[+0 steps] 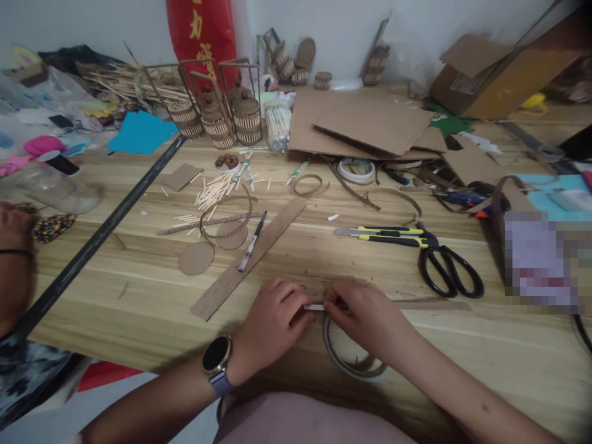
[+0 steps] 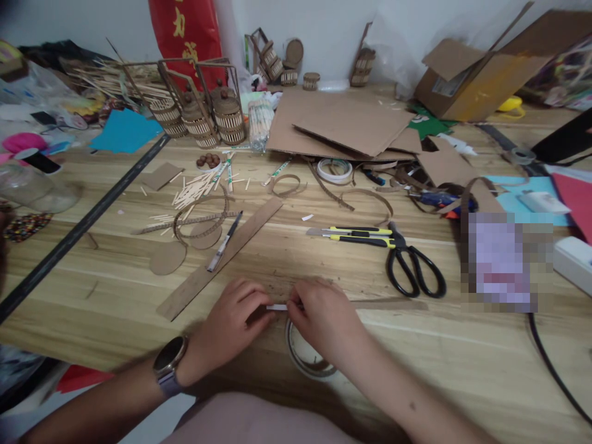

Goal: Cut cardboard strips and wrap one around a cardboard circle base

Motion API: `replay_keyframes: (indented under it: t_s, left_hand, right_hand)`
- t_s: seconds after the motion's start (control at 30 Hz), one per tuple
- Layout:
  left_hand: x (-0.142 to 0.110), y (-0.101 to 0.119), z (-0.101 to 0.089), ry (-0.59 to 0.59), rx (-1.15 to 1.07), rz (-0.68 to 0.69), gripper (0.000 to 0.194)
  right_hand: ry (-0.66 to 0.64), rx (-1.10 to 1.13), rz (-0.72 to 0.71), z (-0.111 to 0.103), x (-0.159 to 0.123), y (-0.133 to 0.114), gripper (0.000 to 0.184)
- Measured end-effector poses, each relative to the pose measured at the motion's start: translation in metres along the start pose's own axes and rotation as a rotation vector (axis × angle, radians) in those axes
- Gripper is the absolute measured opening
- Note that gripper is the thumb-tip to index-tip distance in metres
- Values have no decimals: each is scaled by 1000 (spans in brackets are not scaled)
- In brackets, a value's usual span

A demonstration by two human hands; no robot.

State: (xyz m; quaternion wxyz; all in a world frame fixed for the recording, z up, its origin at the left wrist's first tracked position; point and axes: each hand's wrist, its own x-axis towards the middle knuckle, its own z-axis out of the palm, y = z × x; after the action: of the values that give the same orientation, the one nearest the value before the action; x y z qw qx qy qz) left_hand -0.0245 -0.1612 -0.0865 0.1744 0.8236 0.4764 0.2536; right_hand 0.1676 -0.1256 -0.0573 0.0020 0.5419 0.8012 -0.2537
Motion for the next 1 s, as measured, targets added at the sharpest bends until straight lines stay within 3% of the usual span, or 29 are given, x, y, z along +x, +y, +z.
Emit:
replay_keyframes:
  t_s: [0.37,0.77,1.0]
  left_hand:
    - [1,-1,1,46,-44,60,13]
    - [1,-3,3,1,-50,44,16]
    - [-1,-5,4,11,-39,69,16]
  right_hand:
    - [-14,6,-3,-2,1,0,15]
    - [14,-12,-36,-2,3,1,16]
    - [-34,-35,-1,-4,4,-1,15]
